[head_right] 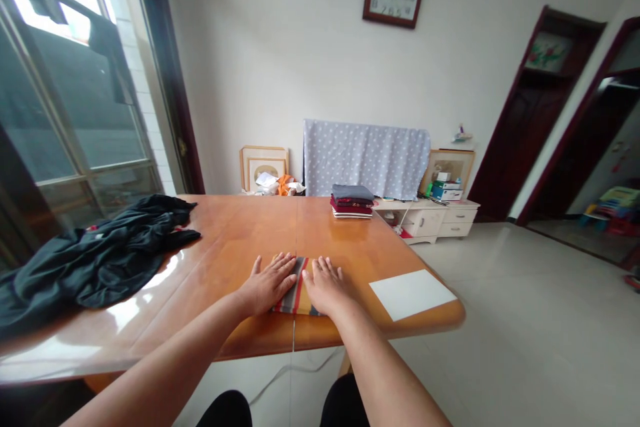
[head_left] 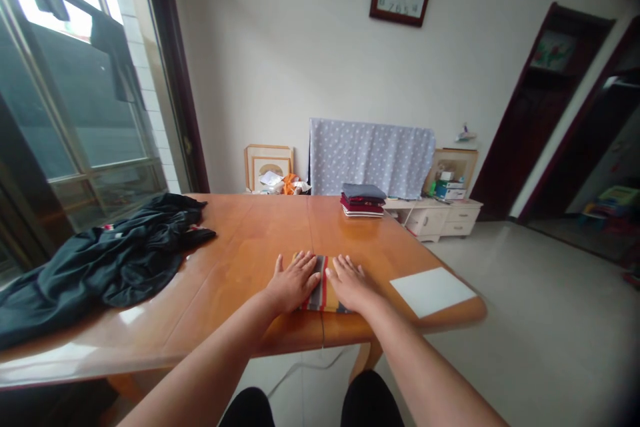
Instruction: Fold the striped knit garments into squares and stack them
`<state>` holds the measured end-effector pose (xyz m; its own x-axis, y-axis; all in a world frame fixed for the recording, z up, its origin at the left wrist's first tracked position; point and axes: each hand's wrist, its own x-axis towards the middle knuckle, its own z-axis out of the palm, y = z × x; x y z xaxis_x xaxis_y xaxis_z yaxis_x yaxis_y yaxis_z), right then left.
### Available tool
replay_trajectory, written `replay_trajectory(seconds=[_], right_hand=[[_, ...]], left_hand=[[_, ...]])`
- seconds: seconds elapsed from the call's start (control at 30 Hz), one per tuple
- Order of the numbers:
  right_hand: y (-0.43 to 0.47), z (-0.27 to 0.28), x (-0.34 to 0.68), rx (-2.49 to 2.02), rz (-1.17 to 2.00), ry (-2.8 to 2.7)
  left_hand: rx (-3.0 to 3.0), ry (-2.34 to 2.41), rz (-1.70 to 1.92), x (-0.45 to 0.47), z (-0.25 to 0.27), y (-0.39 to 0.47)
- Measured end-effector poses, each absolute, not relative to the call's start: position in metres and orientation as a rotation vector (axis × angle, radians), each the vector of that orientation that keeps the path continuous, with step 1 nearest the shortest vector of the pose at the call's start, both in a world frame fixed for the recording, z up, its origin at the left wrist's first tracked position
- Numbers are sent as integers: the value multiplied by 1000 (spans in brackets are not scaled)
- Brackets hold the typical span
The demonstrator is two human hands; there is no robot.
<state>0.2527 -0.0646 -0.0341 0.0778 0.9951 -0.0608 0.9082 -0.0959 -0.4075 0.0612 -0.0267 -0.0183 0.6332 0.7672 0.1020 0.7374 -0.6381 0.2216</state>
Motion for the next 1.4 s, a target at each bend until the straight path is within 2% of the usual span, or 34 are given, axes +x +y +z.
replay_trajectory(seconds=[0.73, 0.9, 1.17, 1.4], right_hand=[[-76, -38, 249, -2095, 436, -1911], [-78, -35, 254, -2040, 435, -1837], [-101, -25, 261, -1688, -15, -1679], [-143, -5, 207, -1729, -247, -2016]], left_hand=[[2636, 1243, 340, 55, -29, -29], [2486, 1245, 530, 40, -27, -22], [2235, 1417, 944, -11, -31, -19], [2207, 1370, 946, -25, -38, -50]])
